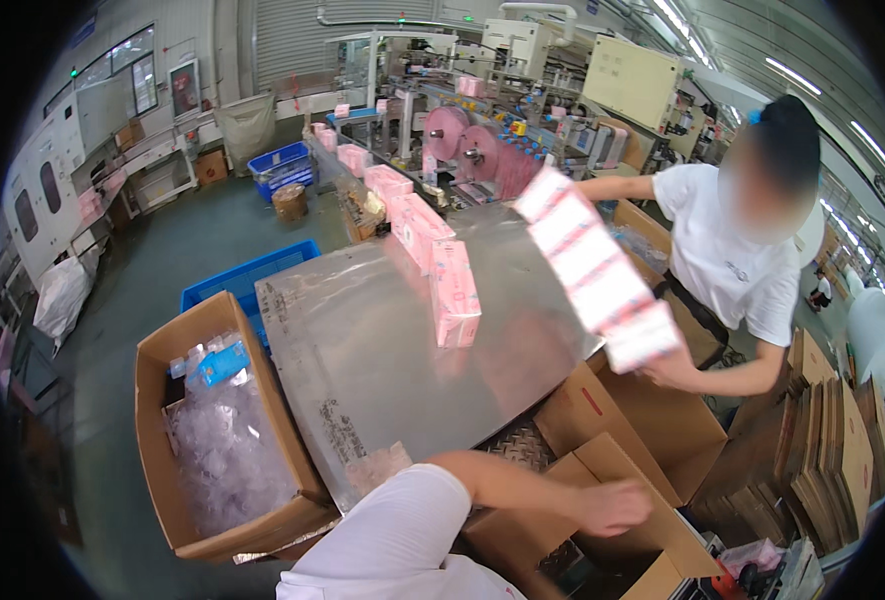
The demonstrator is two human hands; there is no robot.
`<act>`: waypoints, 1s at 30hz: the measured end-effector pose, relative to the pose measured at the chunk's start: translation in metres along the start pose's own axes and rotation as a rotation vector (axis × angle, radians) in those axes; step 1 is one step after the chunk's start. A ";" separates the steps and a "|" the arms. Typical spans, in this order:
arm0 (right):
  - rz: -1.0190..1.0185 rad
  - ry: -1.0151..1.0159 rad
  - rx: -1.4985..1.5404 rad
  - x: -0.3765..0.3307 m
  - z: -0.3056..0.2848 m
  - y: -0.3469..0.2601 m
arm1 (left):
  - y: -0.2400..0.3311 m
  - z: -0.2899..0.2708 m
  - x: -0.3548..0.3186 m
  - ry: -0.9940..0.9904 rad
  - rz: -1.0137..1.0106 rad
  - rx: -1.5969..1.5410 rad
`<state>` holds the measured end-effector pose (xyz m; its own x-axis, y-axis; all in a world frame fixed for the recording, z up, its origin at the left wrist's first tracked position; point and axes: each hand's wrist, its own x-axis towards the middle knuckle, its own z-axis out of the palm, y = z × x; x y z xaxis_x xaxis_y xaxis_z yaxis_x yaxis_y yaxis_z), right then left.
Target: The person picks up pink packages from a metal table and places them into cardboard boxes on a conveyor line.
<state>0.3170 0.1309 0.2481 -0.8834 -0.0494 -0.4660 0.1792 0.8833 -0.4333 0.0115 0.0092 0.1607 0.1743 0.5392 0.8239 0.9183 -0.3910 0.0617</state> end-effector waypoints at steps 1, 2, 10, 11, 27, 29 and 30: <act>-0.077 0.251 -0.127 0.016 0.003 0.019 | -0.017 -0.027 0.037 0.028 -0.055 0.134; -0.164 0.499 -0.239 0.031 0.015 0.031 | -0.027 -0.046 0.052 0.044 -0.118 0.271; 0.365 1.202 0.386 0.047 0.033 0.037 | 0.018 -0.028 -0.083 -0.575 -0.623 0.148; 0.445 1.059 0.400 0.050 0.029 0.041 | 0.023 -0.029 -0.114 -0.528 -0.632 0.155; 0.595 0.831 1.054 -0.026 -0.047 0.044 | 0.014 -0.019 -0.177 -0.007 -1.698 -0.797; 0.588 0.873 1.245 -0.041 -0.063 0.027 | 0.058 -0.042 -0.078 0.649 -1.736 -1.792; 0.554 0.831 1.294 -0.034 -0.069 0.013 | 0.063 -0.049 -0.089 0.531 -1.761 -1.651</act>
<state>0.3198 0.1766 0.3115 -0.4912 0.7508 -0.4416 0.3797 -0.2718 -0.8843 0.0370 -0.0996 0.1191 -0.3844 0.8135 -0.4365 -0.8565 -0.1378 0.4975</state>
